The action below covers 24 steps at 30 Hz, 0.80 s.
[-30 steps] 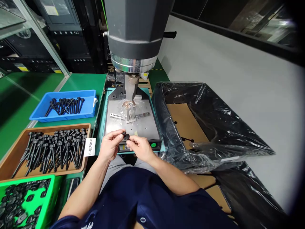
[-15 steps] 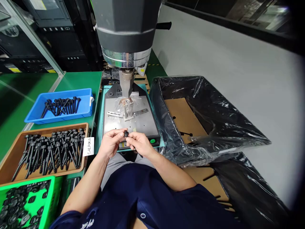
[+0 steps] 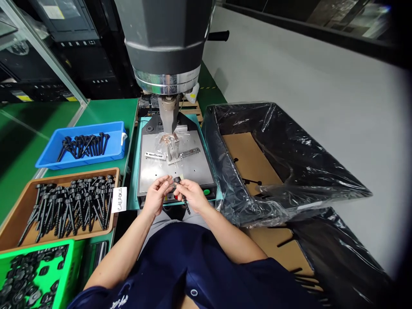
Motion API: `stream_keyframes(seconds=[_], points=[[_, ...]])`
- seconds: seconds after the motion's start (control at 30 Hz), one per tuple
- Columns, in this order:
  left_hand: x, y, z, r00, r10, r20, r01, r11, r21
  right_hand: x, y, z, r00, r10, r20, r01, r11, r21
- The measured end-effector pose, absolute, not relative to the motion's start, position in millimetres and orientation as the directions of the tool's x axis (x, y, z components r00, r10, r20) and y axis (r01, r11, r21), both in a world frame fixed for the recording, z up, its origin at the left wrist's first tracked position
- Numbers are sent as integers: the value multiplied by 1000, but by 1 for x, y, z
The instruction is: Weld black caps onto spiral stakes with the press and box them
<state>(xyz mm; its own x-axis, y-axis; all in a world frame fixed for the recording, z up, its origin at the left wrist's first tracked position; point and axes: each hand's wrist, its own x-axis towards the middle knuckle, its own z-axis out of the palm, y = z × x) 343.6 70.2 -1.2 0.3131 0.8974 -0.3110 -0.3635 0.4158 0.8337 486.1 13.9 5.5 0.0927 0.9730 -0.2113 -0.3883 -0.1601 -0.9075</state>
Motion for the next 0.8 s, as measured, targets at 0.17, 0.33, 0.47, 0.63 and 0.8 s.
stream_keyframes(seconds=[0.17,0.33,0.47,0.63,0.8], points=[[361,92,-25,369,795,-482,-502,607,616,497,10,-7,72,972,-222,-474,-163,-866],[391,122,-26,433,737,-519,-648,655,389,500,6,-16,50,963,-265,-646,-171,-744],[399,131,-15,339,786,-517,-795,533,290,507,11,-26,71,952,-298,-710,-161,-686],[387,129,7,273,819,-505,-844,456,283,514,42,-35,101,927,-362,-754,-166,-636],[373,127,35,235,870,-434,-838,407,363,508,90,-31,76,942,-327,-820,-127,-558]])
